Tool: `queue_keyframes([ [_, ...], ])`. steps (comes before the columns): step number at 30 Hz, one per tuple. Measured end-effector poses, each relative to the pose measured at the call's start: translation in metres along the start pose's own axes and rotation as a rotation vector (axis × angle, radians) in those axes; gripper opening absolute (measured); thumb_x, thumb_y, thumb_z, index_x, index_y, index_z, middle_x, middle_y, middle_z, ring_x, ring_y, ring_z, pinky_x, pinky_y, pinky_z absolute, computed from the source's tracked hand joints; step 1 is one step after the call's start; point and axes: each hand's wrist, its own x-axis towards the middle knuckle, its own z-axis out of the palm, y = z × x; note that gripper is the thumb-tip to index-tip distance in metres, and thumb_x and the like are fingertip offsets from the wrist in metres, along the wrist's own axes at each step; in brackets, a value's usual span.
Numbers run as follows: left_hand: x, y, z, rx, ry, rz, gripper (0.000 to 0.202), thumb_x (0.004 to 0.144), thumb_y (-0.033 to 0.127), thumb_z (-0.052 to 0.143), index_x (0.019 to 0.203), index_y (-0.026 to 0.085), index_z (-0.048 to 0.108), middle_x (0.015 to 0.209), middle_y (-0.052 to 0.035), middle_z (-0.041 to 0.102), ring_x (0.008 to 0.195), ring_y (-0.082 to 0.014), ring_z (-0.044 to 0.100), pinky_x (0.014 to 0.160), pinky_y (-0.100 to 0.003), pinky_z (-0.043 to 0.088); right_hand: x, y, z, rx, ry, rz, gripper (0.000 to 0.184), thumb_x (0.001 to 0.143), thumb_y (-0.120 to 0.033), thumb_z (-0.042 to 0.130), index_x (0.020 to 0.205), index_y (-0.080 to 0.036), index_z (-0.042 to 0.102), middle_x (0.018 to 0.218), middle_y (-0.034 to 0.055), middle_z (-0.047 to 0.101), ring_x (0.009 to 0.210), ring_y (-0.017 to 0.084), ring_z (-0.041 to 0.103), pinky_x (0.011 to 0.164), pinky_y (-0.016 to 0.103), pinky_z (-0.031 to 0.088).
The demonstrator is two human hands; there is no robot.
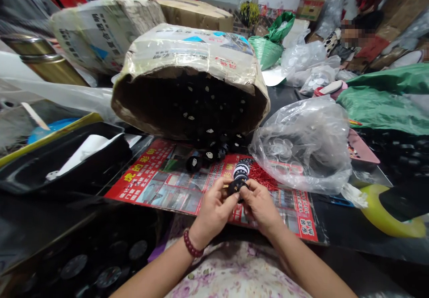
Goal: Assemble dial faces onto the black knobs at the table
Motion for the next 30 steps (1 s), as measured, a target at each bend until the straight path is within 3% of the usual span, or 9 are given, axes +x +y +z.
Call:
queue_keyframes([
  [3, 0.014, -0.001, -0.01, -0.212, 0.025, -0.111, 0.028, 0.073, 0.026, 0.065, 0.097, 0.022, 0.052, 0.05, 0.0089, 0.054, 0.029, -0.0058, 0.041, 0.029, -0.015, 0.033, -0.002, -0.011, -0.026, -0.333, 0.022, -0.084, 0.022, 0.08, -0.041, 0.058, 0.08, -0.019, 0.056, 0.055, -0.005, 0.052, 0.044, 0.009, 0.043, 0.042, 0.02, 0.033],
  [6, 0.022, -0.002, -0.023, -0.371, 0.119, -0.169, 0.024, 0.069, 0.025, 0.067, 0.088, 0.019, 0.053, 0.064, 0.0036, 0.064, 0.034, -0.0052, 0.048, 0.029, -0.014, 0.036, -0.008, -0.012, -0.044, -0.757, 0.076, -0.283, 0.012, 0.08, -0.022, 0.056, 0.069, -0.018, 0.059, 0.068, 0.0, 0.058, 0.064, 0.014, 0.051, 0.06, 0.025, 0.039],
  [10, 0.02, -0.004, -0.029, -0.46, 0.1, -0.238, 0.014, 0.075, 0.025, 0.061, 0.082, 0.016, 0.053, 0.071, -0.0043, 0.069, 0.039, -0.0075, 0.053, 0.031, -0.015, 0.039, -0.013, 0.005, -0.036, -1.133, 0.051, -0.394, 0.012, 0.08, -0.012, 0.055, 0.071, -0.019, 0.057, 0.079, 0.0038, 0.059, 0.079, 0.019, 0.049, 0.07, 0.031, 0.037],
  [14, 0.012, -0.007, -0.025, -0.463, 0.069, -0.262, 0.009, 0.08, 0.025, 0.054, 0.083, 0.016, 0.053, 0.066, -0.0046, 0.069, 0.035, -0.0082, 0.051, 0.029, -0.016, 0.04, -0.011, 0.017, -0.021, -1.318, 0.065, -0.443, 0.013, 0.082, -0.009, 0.053, 0.074, -0.019, 0.055, 0.08, 0.0051, 0.056, 0.079, 0.02, 0.045, 0.071, 0.033, 0.034],
  [17, 0.007, -0.009, -0.02, -0.471, 0.047, -0.284, 0.011, 0.082, 0.025, 0.053, 0.089, 0.016, 0.054, 0.073, -0.0061, 0.071, 0.037, -0.0101, 0.055, 0.029, -0.018, 0.042, -0.011, 0.015, -0.017, -1.268, 0.091, -0.454, 0.014, 0.084, -0.009, 0.048, 0.074, -0.019, 0.052, 0.08, 0.0048, 0.054, 0.08, 0.02, 0.045, 0.072, 0.033, 0.034],
  [20, 0.007, -0.012, -0.014, -0.559, -0.015, -0.332, 0.014, 0.084, 0.025, 0.049, 0.091, 0.014, 0.056, 0.079, -0.0096, 0.072, 0.044, -0.0135, 0.061, 0.034, -0.021, 0.047, -0.014, 0.008, -0.013, -1.012, 0.053, -0.404, 0.015, 0.086, -0.012, 0.046, 0.072, -0.019, 0.05, 0.08, 0.0032, 0.054, 0.081, 0.019, 0.047, 0.073, 0.031, 0.036],
  [24, 0.009, -0.014, -0.009, -0.747, -0.014, -0.44, 0.026, 0.087, 0.023, 0.042, 0.078, 0.008, 0.061, 0.059, -0.0082, 0.067, 0.043, -0.0123, 0.06, 0.039, -0.02, 0.049, -0.018, 0.001, -0.002, -0.602, -0.072, -0.272, 0.012, 0.087, -0.018, 0.047, 0.077, -0.019, 0.054, 0.082, 0.0022, 0.058, 0.081, 0.017, 0.054, 0.073, 0.029, 0.042],
  [27, 0.01, -0.014, -0.008, -0.847, 0.008, -0.489, 0.03, 0.087, 0.023, 0.041, 0.071, 0.009, 0.061, 0.052, -0.0051, 0.063, 0.039, -0.0102, 0.057, 0.036, -0.018, 0.046, -0.02, 0.0, 0.003, -0.566, -0.076, -0.371, 0.009, 0.086, -0.017, 0.05, 0.083, -0.019, 0.058, 0.087, 0.0028, 0.059, 0.084, 0.016, 0.056, 0.076, 0.028, 0.042],
  [30, 0.008, -0.013, -0.01, -0.8, 0.043, -0.469, 0.02, 0.083, 0.023, 0.048, 0.074, 0.01, 0.06, 0.06, -0.0053, 0.066, 0.041, -0.0091, 0.058, 0.034, -0.015, 0.044, -0.02, -0.001, 0.001, -0.648, -0.018, -0.489, 0.012, 0.087, -0.017, 0.051, 0.08, -0.019, 0.06, 0.082, 0.0029, 0.059, 0.08, 0.016, 0.055, 0.072, 0.027, 0.042],
])
